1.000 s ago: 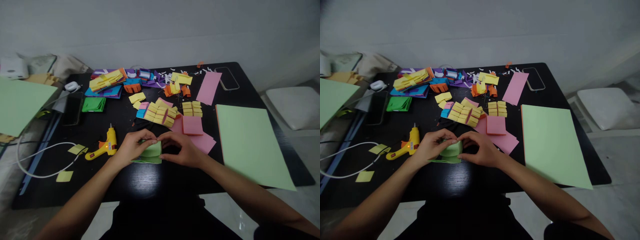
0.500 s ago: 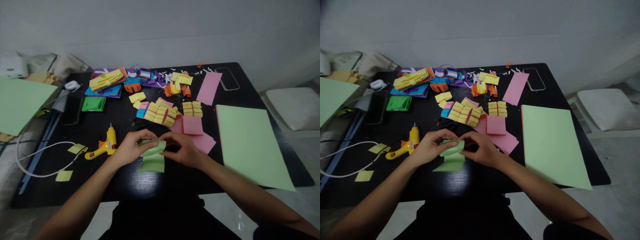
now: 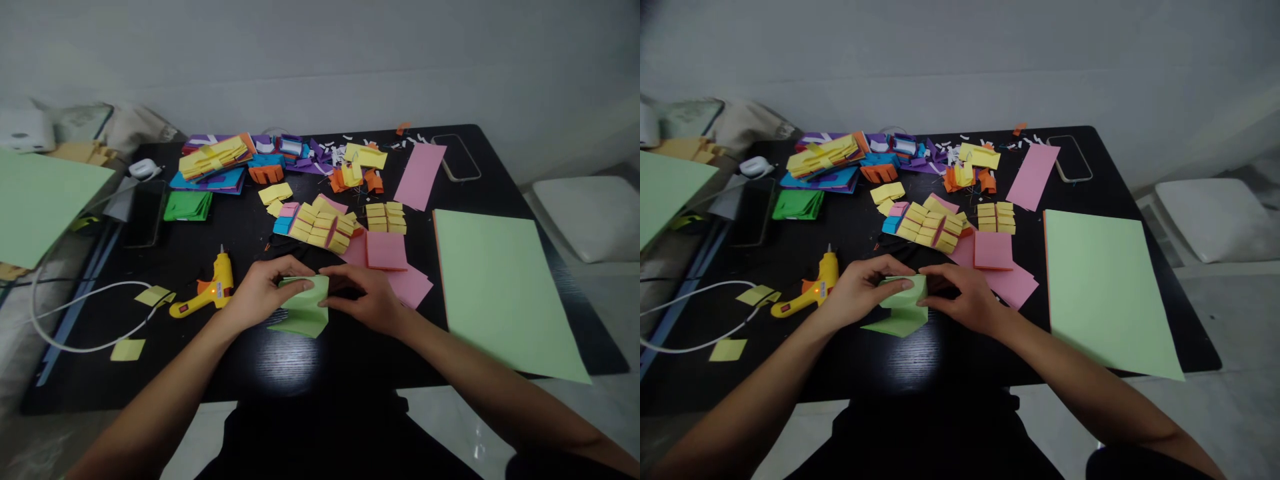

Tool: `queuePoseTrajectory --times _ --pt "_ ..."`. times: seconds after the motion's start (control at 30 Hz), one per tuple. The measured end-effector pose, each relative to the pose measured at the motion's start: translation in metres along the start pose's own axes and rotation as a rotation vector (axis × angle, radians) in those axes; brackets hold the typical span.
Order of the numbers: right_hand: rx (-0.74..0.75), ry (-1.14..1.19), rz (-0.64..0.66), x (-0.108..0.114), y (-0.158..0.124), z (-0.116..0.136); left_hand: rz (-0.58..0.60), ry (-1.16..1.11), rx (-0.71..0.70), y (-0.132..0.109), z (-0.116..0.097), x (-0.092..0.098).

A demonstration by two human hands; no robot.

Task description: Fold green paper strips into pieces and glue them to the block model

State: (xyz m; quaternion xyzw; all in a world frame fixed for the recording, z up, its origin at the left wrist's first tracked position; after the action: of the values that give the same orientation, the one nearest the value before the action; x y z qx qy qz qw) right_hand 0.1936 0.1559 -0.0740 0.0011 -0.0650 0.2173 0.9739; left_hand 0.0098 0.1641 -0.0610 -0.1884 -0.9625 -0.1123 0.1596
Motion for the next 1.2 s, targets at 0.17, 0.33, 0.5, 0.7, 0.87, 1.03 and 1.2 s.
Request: queuePoseTrajectory --times 0.17,0.33,0.5,0.7,0.87,1.03,1.2 --pt "-0.018 0.019 0.016 -0.001 0.0 -0.003 0.035 0.022 -0.075 0.002 -0.01 -0.002" --pt "0.003 0.017 0.006 -0.001 -0.002 -0.003 0.081 0.087 -0.158 0.003 -0.018 -0.005" --pt "0.02 0.045 0.045 -0.005 -0.003 -0.001 0.108 0.087 -0.202 0.004 -0.02 -0.005" --pt "-0.053 0.203 0.126 -0.008 0.0 0.001 0.071 0.074 -0.205 0.005 -0.022 0.0" --pt "-0.089 0.282 0.172 -0.008 0.002 0.002 0.052 0.065 -0.192 0.004 -0.022 0.002" --pt "-0.123 0.29 0.193 -0.008 0.002 0.002 0.087 0.078 -0.202 0.004 -0.022 0.001" --pt "-0.122 0.268 0.165 -0.008 0.002 0.001 0.174 0.098 -0.308 0.003 -0.029 -0.005"
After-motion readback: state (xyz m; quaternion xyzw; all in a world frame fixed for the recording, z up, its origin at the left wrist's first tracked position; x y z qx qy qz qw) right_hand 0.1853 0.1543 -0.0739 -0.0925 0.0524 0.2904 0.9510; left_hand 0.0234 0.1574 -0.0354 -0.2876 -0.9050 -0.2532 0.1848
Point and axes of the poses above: each hand's wrist, its own y-axis towards the middle knuckle, its own x-axis out of the back of the hand, z = x × y, the point moved 7 cm from there along y, towards the middle knuckle, and after that the axes turned 11 degrees about -x, right-handed, at the moved point
